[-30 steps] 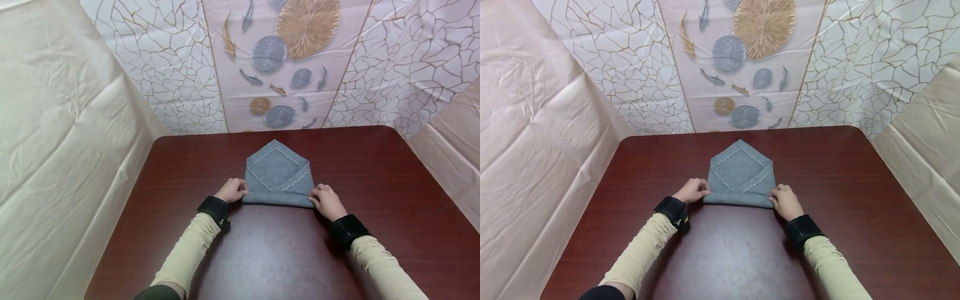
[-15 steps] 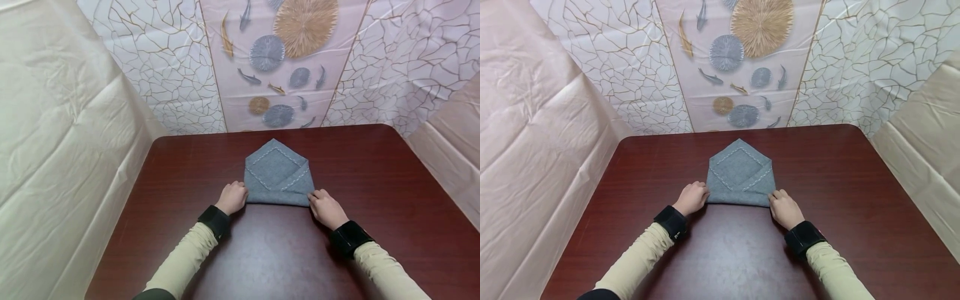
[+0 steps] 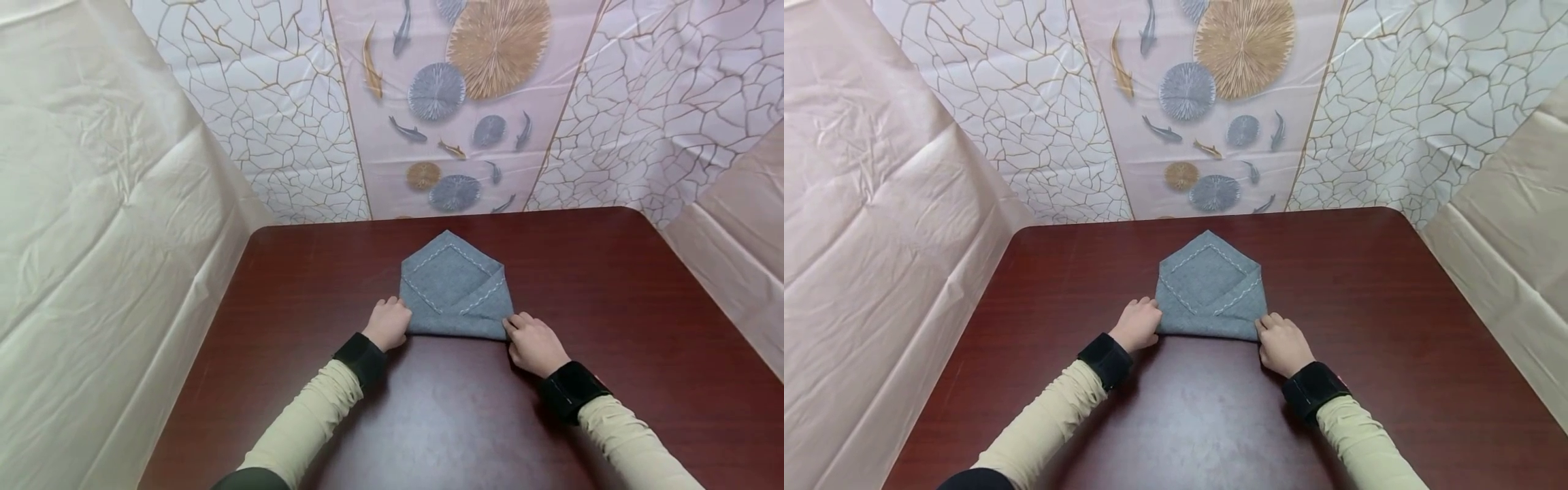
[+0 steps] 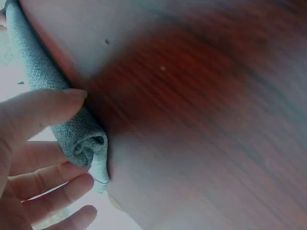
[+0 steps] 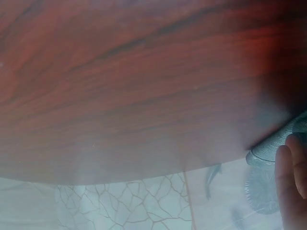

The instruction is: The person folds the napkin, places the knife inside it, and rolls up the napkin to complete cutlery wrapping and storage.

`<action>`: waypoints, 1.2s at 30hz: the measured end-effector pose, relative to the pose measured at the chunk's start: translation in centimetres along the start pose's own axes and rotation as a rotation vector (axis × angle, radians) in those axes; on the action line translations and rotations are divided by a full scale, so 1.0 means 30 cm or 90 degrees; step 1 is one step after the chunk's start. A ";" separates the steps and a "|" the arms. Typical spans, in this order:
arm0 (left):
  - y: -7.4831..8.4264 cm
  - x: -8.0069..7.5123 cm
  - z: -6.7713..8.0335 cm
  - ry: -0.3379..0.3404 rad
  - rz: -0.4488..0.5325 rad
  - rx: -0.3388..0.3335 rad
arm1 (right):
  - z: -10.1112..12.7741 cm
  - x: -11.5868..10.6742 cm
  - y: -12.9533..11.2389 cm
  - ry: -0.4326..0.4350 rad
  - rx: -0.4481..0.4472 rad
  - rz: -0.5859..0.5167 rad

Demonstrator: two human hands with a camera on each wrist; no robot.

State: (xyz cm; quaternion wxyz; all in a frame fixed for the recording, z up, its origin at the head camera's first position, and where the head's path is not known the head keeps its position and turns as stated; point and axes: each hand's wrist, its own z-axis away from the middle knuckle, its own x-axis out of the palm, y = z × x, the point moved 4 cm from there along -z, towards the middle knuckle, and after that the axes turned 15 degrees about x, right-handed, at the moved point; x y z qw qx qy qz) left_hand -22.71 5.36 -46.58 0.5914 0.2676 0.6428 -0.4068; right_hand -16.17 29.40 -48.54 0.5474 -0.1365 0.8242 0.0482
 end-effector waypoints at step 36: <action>-0.043 0.036 0.111 0.083 0.335 0.025 | 0.044 -0.048 0.034 -0.131 0.100 -0.225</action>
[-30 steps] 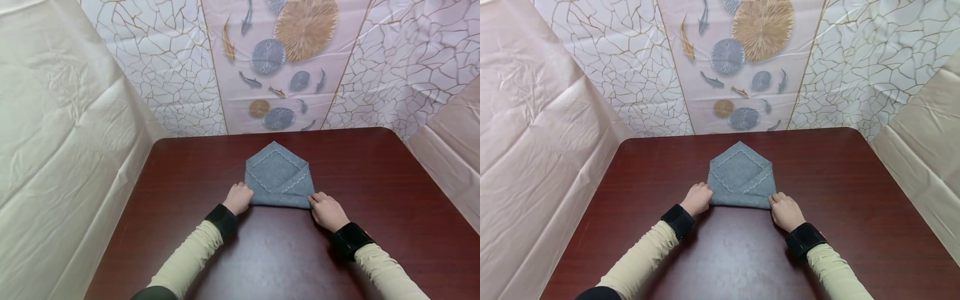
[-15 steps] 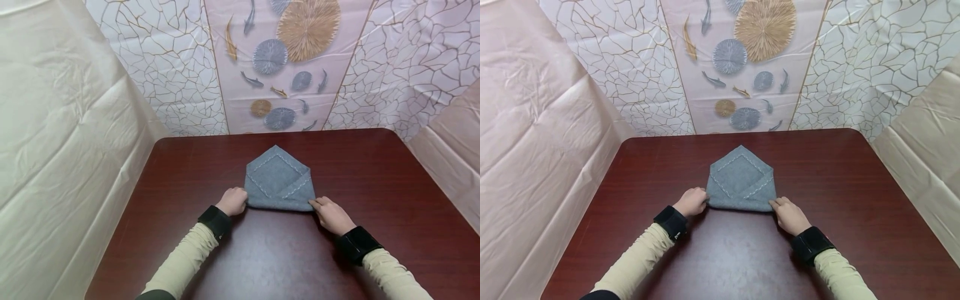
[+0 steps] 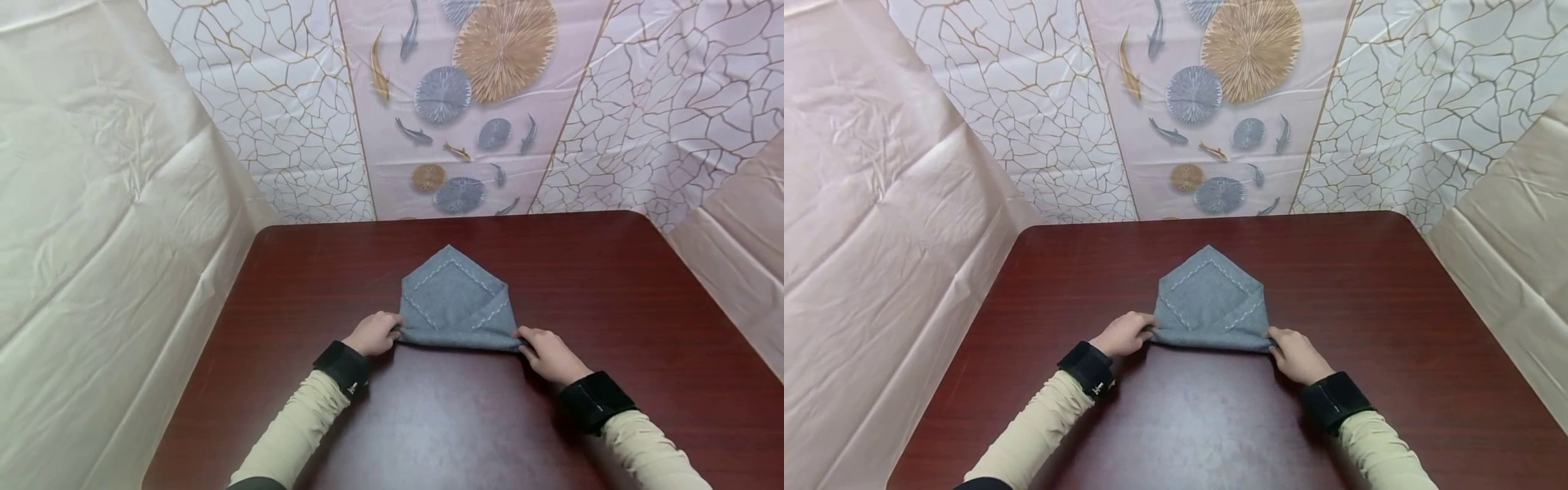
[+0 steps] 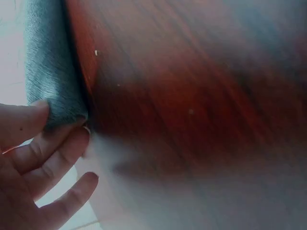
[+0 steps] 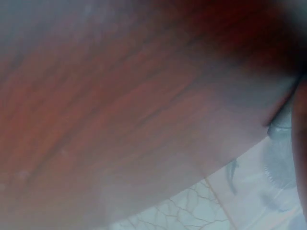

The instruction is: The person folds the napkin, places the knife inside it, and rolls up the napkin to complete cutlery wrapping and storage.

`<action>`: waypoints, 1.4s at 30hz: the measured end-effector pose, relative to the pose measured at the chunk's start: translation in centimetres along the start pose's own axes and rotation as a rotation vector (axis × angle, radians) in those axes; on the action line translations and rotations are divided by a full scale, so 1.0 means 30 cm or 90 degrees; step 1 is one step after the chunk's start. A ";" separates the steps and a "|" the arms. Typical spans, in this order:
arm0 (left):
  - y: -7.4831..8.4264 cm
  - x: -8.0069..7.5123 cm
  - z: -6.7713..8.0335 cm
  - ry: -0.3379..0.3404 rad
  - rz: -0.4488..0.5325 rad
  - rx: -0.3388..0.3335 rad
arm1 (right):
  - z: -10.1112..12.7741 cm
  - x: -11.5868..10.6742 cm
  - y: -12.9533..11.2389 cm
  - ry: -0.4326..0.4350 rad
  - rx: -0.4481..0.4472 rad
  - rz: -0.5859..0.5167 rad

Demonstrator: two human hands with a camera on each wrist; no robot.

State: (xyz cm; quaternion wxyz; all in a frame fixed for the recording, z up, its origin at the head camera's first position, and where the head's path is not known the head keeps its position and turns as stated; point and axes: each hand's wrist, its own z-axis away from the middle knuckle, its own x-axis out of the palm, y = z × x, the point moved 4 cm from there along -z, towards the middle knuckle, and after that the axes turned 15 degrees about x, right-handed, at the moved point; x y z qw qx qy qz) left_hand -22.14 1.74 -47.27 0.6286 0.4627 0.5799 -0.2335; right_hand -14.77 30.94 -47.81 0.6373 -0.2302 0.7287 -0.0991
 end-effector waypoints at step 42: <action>-0.106 0.012 -0.041 0.004 0.116 -0.224 | -0.087 0.016 -0.013 0.027 0.180 0.048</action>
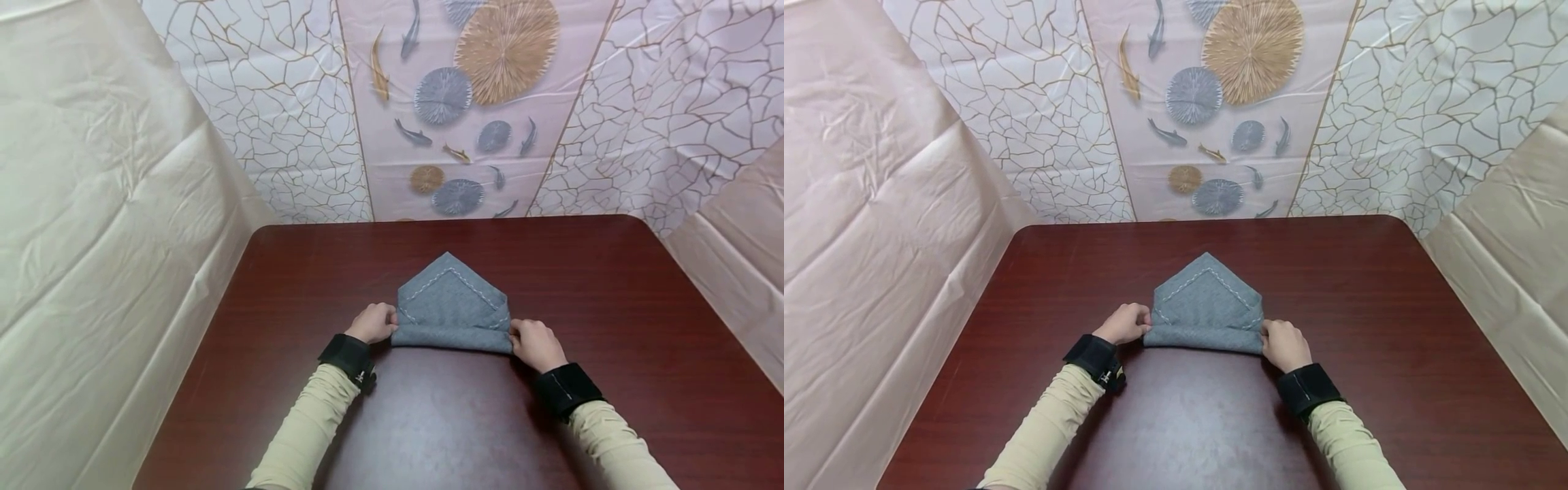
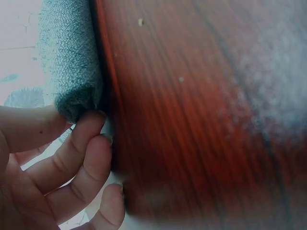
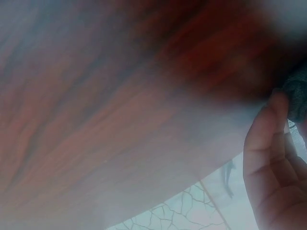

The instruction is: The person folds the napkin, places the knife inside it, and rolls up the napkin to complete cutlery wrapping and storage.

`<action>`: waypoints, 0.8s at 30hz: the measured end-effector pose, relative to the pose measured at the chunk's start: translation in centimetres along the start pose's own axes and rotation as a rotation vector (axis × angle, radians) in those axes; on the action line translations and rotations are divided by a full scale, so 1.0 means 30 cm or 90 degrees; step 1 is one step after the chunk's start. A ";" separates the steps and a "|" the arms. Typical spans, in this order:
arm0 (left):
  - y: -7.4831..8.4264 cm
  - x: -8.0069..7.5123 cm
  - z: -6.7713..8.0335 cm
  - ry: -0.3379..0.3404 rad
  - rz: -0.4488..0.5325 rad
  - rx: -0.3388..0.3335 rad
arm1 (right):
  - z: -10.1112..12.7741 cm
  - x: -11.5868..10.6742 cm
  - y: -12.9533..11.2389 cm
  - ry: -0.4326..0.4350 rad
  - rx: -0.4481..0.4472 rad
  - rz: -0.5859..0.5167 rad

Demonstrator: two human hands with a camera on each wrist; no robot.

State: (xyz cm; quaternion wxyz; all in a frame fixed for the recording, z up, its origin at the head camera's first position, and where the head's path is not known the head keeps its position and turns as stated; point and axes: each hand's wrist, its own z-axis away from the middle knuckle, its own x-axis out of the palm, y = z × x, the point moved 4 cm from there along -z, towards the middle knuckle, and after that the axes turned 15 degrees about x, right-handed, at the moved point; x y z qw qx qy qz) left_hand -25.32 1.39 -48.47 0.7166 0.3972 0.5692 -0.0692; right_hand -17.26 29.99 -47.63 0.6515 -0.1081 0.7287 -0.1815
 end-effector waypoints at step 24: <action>0.001 -0.005 0.000 0.005 0.004 0.006 | -0.004 0.008 0.009 0.005 0.012 0.003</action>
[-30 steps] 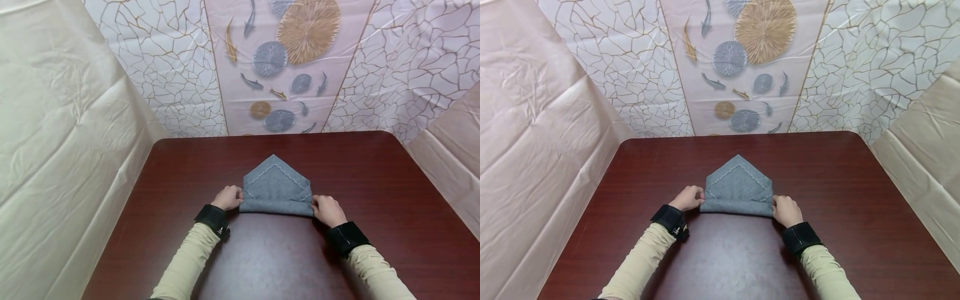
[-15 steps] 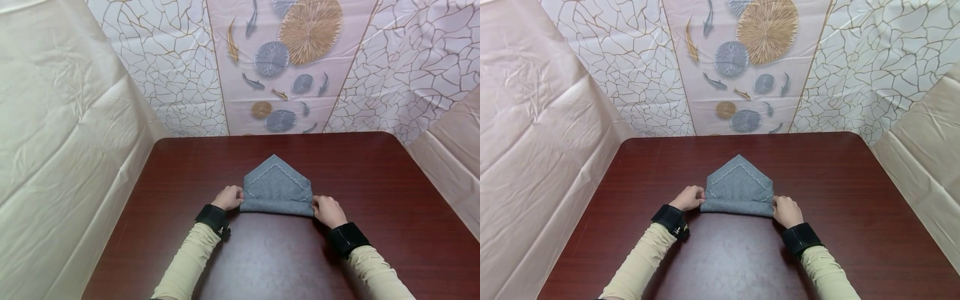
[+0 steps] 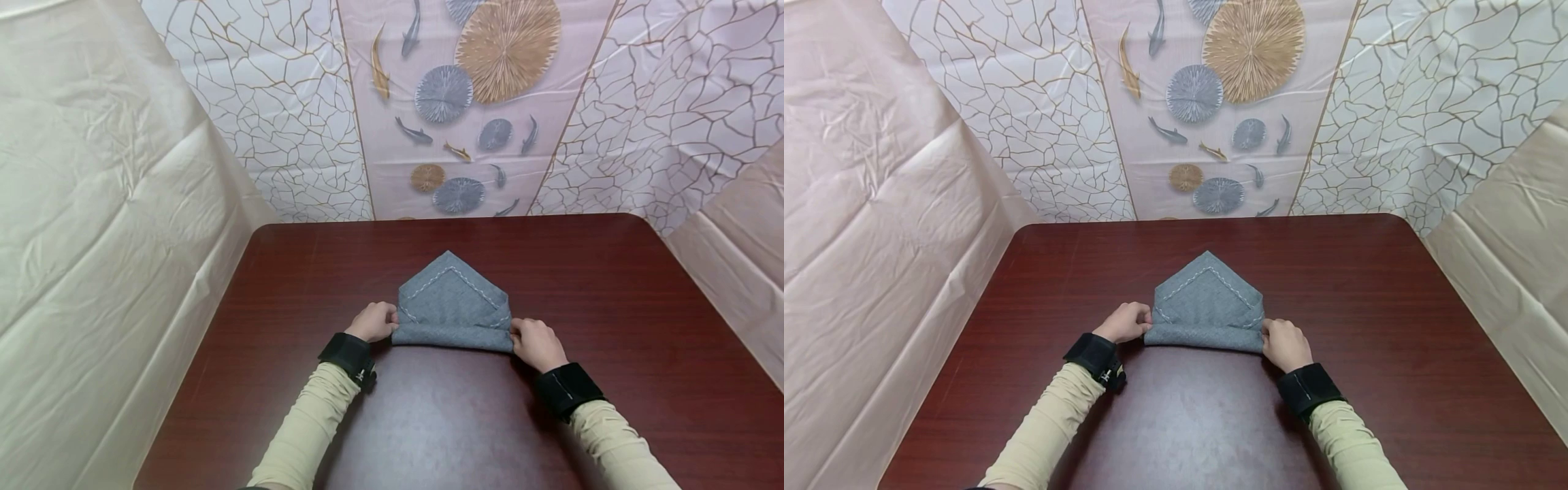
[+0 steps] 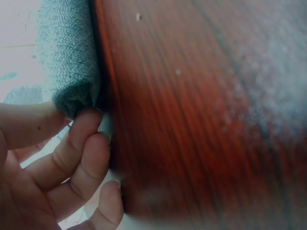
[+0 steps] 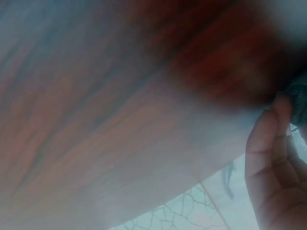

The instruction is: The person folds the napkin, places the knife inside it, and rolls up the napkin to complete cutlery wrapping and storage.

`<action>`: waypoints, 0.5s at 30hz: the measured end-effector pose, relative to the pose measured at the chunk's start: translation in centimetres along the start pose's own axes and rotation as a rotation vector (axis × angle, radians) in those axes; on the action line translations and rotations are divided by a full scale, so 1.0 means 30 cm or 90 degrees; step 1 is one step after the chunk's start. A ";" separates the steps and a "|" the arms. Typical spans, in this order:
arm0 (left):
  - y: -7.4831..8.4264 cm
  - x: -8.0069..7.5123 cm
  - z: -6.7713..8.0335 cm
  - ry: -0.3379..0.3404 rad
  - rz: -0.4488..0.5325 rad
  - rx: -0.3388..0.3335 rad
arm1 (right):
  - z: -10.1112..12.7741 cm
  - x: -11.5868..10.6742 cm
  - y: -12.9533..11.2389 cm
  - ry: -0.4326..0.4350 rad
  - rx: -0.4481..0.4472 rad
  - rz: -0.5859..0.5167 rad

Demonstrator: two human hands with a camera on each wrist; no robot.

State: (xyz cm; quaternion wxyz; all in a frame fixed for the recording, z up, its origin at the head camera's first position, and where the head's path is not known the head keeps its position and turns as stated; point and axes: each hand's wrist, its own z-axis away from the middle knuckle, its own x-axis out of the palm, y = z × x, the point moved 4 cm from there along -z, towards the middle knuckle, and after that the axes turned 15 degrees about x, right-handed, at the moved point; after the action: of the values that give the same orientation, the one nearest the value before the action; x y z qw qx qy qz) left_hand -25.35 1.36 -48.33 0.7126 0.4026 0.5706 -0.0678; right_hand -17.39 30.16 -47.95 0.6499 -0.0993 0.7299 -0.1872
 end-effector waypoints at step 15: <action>0.002 -0.002 0.004 -0.007 0.007 -0.008 | -0.001 0.005 0.002 0.000 0.004 0.002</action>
State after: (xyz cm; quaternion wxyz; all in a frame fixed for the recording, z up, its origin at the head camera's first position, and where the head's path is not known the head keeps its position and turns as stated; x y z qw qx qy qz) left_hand -25.25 1.30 -48.24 0.7188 0.4006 0.5647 -0.0625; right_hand -17.43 30.17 -48.10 0.6505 -0.0962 0.7294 -0.1888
